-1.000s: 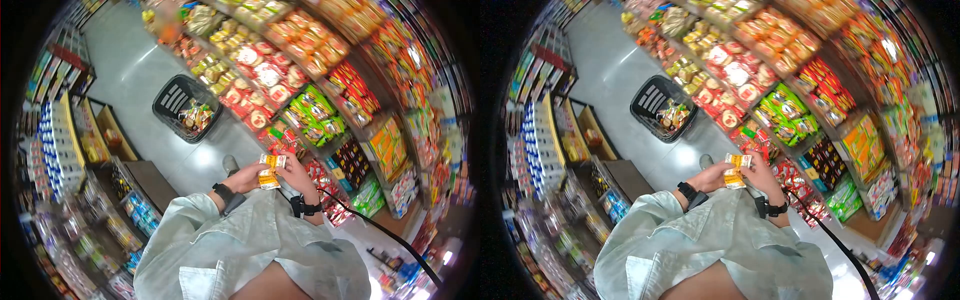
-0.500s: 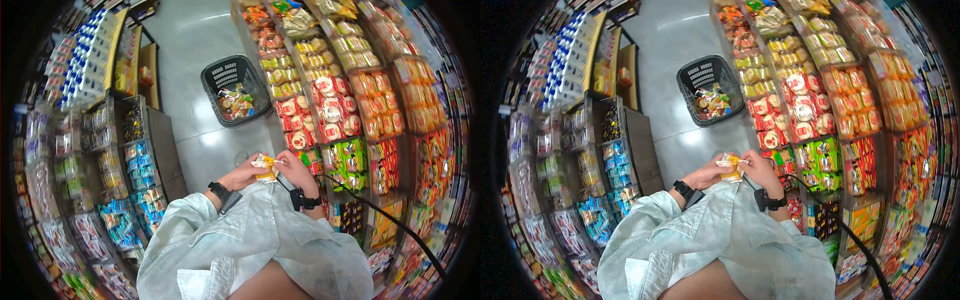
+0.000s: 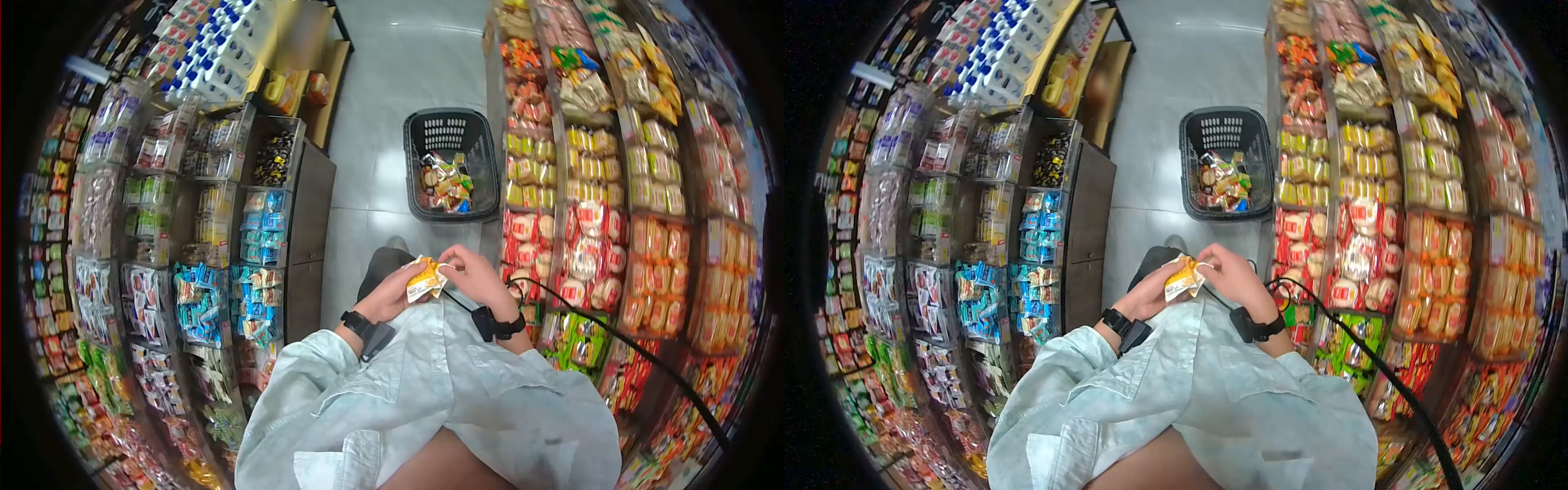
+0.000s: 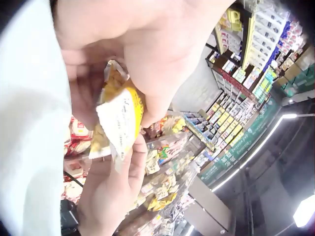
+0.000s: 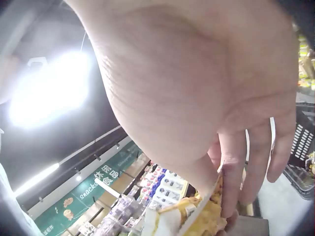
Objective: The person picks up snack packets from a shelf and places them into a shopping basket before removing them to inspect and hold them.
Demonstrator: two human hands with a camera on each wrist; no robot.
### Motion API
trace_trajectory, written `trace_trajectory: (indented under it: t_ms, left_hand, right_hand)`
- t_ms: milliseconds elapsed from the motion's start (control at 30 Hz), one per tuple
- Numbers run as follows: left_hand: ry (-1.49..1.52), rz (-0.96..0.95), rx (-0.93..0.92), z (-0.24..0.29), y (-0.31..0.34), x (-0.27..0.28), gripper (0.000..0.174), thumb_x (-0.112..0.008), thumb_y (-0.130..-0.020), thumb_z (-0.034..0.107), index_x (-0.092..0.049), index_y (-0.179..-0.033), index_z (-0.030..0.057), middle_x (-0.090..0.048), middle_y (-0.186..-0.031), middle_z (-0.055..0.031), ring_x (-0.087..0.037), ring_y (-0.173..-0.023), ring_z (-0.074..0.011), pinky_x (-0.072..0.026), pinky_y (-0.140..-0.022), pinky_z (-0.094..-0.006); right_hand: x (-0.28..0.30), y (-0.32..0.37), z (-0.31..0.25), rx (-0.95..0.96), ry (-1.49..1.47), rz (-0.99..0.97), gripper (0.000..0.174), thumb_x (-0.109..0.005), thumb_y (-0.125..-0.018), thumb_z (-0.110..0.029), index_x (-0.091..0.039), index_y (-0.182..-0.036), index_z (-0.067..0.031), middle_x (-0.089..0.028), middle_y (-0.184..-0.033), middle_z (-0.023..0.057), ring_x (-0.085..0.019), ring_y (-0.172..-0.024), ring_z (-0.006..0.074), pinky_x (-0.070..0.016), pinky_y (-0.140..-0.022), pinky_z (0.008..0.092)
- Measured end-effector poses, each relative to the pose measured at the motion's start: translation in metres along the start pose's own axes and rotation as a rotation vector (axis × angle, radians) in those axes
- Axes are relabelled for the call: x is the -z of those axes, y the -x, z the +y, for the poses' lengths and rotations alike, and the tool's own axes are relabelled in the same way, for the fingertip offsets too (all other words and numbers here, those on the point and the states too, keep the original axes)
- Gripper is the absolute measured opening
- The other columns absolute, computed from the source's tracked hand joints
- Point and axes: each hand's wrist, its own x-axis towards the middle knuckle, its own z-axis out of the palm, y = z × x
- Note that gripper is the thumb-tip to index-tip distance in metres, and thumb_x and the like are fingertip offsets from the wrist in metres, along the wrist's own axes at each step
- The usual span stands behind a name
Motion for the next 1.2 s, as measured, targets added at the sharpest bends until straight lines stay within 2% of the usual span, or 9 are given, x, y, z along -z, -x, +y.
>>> trace_trajectory:
  t_ms: [67, 267, 367, 500, 533, 633, 800, 1033, 1200]
  left_hand:
    - [0.007, 0.024, -0.010, 0.012, -0.002, 0.002, 0.036, -0.050, -0.110, 0.044, -0.060, -0.129, 0.0143, -0.069, -0.117, -0.0017, -0.067, -0.098, -0.0120, -0.0554, -0.079, -0.0269]
    - [0.140, 0.095, -0.032, 0.069, -0.031, 0.036, 0.036, -0.049, -0.110, 0.045, -0.059, -0.129, 0.0148, -0.069, -0.115, -0.0023, -0.068, -0.095, -0.0136, -0.0547, -0.073, -0.0268]
    - [0.100, 0.028, -0.061, 0.122, -0.038, 0.060, 0.038, -0.049, -0.110, 0.045, -0.058, -0.131, 0.0143, -0.068, -0.117, -0.0040, -0.068, -0.096, -0.0150, -0.0553, -0.073, -0.0267]
    - [0.082, 0.013, -0.058, 0.204, -0.035, 0.096, 0.041, -0.049, -0.111, 0.041, -0.053, -0.139, 0.0116, -0.065, -0.127, -0.0057, -0.068, -0.110, -0.0170, -0.0591, -0.091, -0.0315]
    - [0.047, -0.023, -0.082, 0.225, -0.029, 0.106, 0.042, -0.050, -0.111, 0.038, -0.051, -0.142, 0.0090, -0.063, -0.133, -0.0064, -0.066, -0.117, -0.0172, -0.0575, -0.100, -0.0353]
    - [0.095, 0.037, -0.148, 0.290, -0.007, 0.122, 0.042, -0.053, -0.111, 0.034, -0.052, -0.143, 0.0067, -0.063, -0.134, -0.0041, -0.065, -0.117, -0.0153, -0.0549, -0.099, -0.0339]
    - [0.089, 0.106, -0.180, 0.350, -0.011, 0.164, 0.044, -0.050, -0.111, 0.028, -0.046, -0.148, 0.0045, -0.059, -0.142, -0.0101, -0.061, -0.128, -0.0212, -0.0522, -0.108, -0.0403]
    - [0.125, -0.004, -0.126, 0.423, -0.062, 0.175, 0.046, -0.045, -0.112, 0.038, -0.046, -0.148, 0.0098, -0.058, -0.144, -0.0089, -0.060, -0.129, -0.0225, -0.0504, -0.108, -0.0444]
    - [0.106, 0.076, -0.135, 0.530, -0.107, 0.165, 0.047, -0.047, -0.110, 0.043, -0.053, -0.143, 0.0107, -0.063, -0.137, -0.0067, -0.063, -0.123, -0.0234, -0.0515, -0.106, -0.0448]
  right_hand:
    - [0.002, -0.018, -0.008, 0.015, 0.006, -0.028, 0.023, -0.070, -0.098, -0.018, -0.063, -0.116, -0.0054, -0.071, -0.084, 0.0023, -0.064, -0.078, 0.0092, -0.0504, -0.073, 0.0290]
    - [0.002, -0.095, -0.034, -0.029, 0.027, -0.069, 0.029, -0.070, -0.101, -0.023, -0.061, -0.121, -0.0047, -0.070, -0.091, 0.0033, -0.064, -0.082, 0.0089, -0.0503, -0.073, 0.0276]
    - [-0.014, -0.151, -0.030, -0.005, 0.008, -0.110, 0.040, -0.070, -0.099, -0.036, -0.061, -0.124, -0.0062, -0.076, -0.097, 0.0144, -0.074, -0.088, 0.0208, -0.0554, -0.080, 0.0341]
    - [-0.035, -0.227, -0.083, 0.060, 0.023, -0.219, 0.056, -0.076, -0.095, -0.042, -0.058, -0.132, -0.0033, -0.075, -0.108, 0.0170, -0.073, -0.098, 0.0252, -0.0561, -0.085, 0.0357]
    - [-0.042, -0.248, -0.096, 0.090, 0.091, -0.226, 0.054, -0.081, -0.094, -0.028, -0.055, -0.134, -0.0015, -0.070, -0.107, 0.0082, -0.067, -0.095, 0.0125, -0.0549, -0.082, 0.0302]
    - [-0.060, -0.307, -0.144, 0.188, 0.035, -0.254, 0.056, -0.082, -0.092, -0.028, -0.055, -0.134, -0.0021, -0.070, -0.109, 0.0086, -0.067, -0.100, 0.0143, -0.0546, -0.086, 0.0322]
    - [-0.073, -0.378, -0.178, 0.285, 0.163, -0.167, 0.055, -0.081, -0.087, -0.028, -0.059, -0.131, -0.0038, -0.070, -0.116, 0.0195, -0.069, -0.108, 0.0360, -0.0544, -0.089, 0.0414]
    - [-0.029, -0.462, -0.199, 0.096, 0.168, -0.242, 0.049, -0.081, -0.086, -0.030, -0.062, -0.127, -0.0105, -0.074, -0.111, 0.0188, -0.071, -0.104, 0.0381, -0.0552, -0.088, 0.0456]
    - [0.022, -0.562, -0.228, 0.202, 0.127, -0.211, 0.043, -0.074, -0.091, -0.028, -0.062, -0.130, -0.0110, -0.075, -0.109, 0.0177, -0.072, -0.101, 0.0376, -0.0559, -0.085, 0.0444]
